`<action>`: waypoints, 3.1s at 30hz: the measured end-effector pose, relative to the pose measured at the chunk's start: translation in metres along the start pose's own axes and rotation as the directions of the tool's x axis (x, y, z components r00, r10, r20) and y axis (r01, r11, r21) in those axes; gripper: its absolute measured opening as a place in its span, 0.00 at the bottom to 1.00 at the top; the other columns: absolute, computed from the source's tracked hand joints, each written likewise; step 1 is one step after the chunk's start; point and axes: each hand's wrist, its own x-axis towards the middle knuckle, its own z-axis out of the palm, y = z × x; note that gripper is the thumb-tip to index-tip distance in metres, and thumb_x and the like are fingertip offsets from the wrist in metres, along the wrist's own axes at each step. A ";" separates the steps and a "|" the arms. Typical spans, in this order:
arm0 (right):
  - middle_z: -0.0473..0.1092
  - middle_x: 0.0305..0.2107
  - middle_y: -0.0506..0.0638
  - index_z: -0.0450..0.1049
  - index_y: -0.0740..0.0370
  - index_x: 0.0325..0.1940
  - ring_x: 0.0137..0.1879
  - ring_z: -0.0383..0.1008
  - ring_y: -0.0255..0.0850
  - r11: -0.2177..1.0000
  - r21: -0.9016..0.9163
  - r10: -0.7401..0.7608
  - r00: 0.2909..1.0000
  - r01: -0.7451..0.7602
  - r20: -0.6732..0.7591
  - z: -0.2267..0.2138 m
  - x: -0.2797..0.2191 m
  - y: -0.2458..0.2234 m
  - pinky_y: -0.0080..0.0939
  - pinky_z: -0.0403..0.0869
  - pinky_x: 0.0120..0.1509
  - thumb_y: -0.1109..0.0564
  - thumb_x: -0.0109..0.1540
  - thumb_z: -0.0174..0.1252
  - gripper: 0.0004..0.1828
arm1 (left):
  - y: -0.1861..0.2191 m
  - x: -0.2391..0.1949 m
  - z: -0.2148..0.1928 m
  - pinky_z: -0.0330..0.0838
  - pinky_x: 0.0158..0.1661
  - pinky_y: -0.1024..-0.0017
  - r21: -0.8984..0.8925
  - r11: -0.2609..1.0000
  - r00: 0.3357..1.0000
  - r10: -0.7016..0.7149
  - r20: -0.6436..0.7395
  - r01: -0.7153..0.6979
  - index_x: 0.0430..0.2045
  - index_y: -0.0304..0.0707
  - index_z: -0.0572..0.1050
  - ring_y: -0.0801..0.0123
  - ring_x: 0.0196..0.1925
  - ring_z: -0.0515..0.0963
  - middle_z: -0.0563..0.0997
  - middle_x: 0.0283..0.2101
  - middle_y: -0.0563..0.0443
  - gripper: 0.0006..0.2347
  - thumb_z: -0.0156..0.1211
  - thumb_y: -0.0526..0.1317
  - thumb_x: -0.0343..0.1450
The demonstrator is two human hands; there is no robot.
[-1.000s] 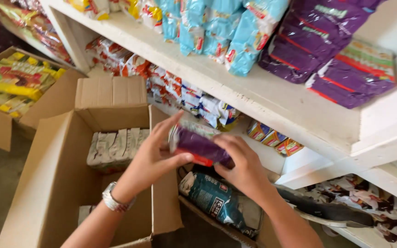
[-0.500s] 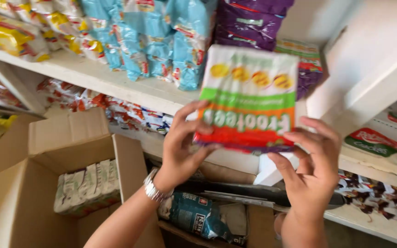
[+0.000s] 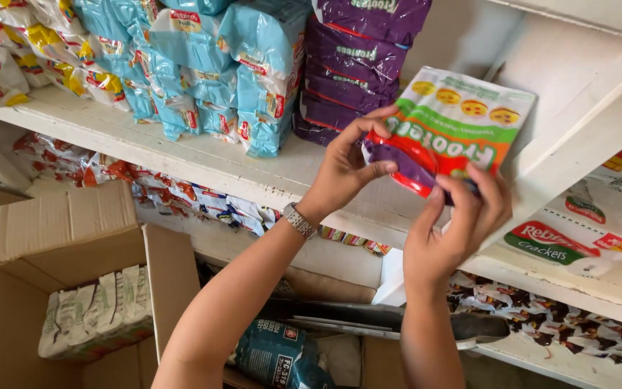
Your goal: Stocking grocery store shelves with snacks and biscuits from boxes.
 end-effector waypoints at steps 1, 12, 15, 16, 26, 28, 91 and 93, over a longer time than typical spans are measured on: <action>0.63 0.64 0.55 0.71 0.61 0.54 0.71 0.60 0.55 0.998 0.055 0.029 1.000 -0.029 0.002 0.010 0.001 0.006 0.53 0.62 0.75 0.72 0.68 0.59 0.14 | -0.006 0.004 -0.002 0.70 0.67 0.69 0.021 1.000 0.999 0.003 -0.034 -0.003 0.50 0.41 0.71 0.68 0.74 0.65 0.63 0.75 0.46 0.20 0.70 0.23 0.69; 0.50 0.75 0.66 0.61 0.61 0.76 0.84 0.48 0.59 0.938 0.174 0.299 0.954 -0.299 0.026 0.079 0.043 0.077 0.54 0.56 0.86 0.78 0.63 0.49 0.38 | 0.009 0.045 0.023 0.79 0.44 0.67 0.782 0.624 0.975 0.164 -0.151 0.016 0.55 0.48 0.73 0.59 0.47 0.81 0.76 0.57 0.49 0.23 0.73 0.35 0.66; 0.56 0.72 0.63 0.68 0.60 0.69 0.81 0.53 0.58 0.933 0.169 0.314 0.948 -0.317 0.044 0.098 0.050 0.100 0.53 0.57 0.83 0.78 0.60 0.51 0.34 | 0.004 0.051 0.018 0.78 0.34 0.64 0.789 0.598 0.969 0.084 -0.233 0.139 0.55 0.50 0.74 0.59 0.31 0.83 0.77 0.47 0.47 0.22 0.70 0.34 0.66; 0.58 0.70 0.62 0.69 0.59 0.66 0.81 0.54 0.57 0.943 0.152 0.292 0.955 -0.296 0.046 0.102 0.050 0.105 0.53 0.58 0.83 0.78 0.61 0.51 0.32 | -0.004 0.053 0.015 0.78 0.34 0.62 0.816 0.563 0.968 0.109 -0.226 0.127 0.55 0.51 0.73 0.58 0.32 0.83 0.77 0.46 0.48 0.21 0.69 0.34 0.66; 0.66 0.61 0.62 0.67 0.63 0.63 0.71 0.65 0.57 0.932 0.168 0.296 0.942 -0.321 0.157 0.105 0.056 0.122 0.52 0.62 0.75 0.76 0.60 0.52 0.28 | -0.034 0.064 -0.002 0.80 0.34 0.63 0.988 0.155 0.983 0.183 -0.010 -0.018 0.61 0.51 0.68 0.57 0.37 0.84 0.76 0.51 0.51 0.23 0.61 0.34 0.69; 0.67 0.60 0.63 0.67 0.64 0.63 0.69 0.65 0.58 0.947 0.191 0.237 0.963 -0.258 0.126 0.110 0.049 0.131 0.52 0.63 0.75 0.75 0.63 0.52 0.24 | -0.034 0.060 -0.001 0.80 0.35 0.65 0.990 0.047 0.963 0.240 0.120 -0.135 0.62 0.49 0.68 0.59 0.41 0.83 0.74 0.55 0.52 0.23 0.59 0.34 0.70; 0.71 0.51 0.49 0.77 0.55 0.55 0.54 0.76 0.46 0.638 0.637 -0.634 0.175 -0.432 0.753 0.105 -0.223 -0.243 0.44 0.76 0.56 0.58 0.64 0.64 0.15 | 0.243 -0.575 -0.283 0.78 0.54 0.56 0.557 -0.652 -0.317 -0.748 -0.583 0.515 0.46 0.47 0.84 0.50 0.50 0.83 0.86 0.50 0.40 0.28 0.77 0.52 0.51; 0.71 0.52 0.49 0.77 0.55 0.56 0.55 0.76 0.46 0.633 0.629 -0.619 0.193 -0.451 0.761 0.105 -0.221 -0.230 0.44 0.76 0.57 0.58 0.64 0.64 0.16 | 0.264 -0.498 -0.255 0.79 0.55 0.57 0.585 -0.637 -0.324 -0.766 -0.556 0.502 0.47 0.48 0.84 0.50 0.50 0.84 0.86 0.51 0.40 0.30 0.79 0.53 0.49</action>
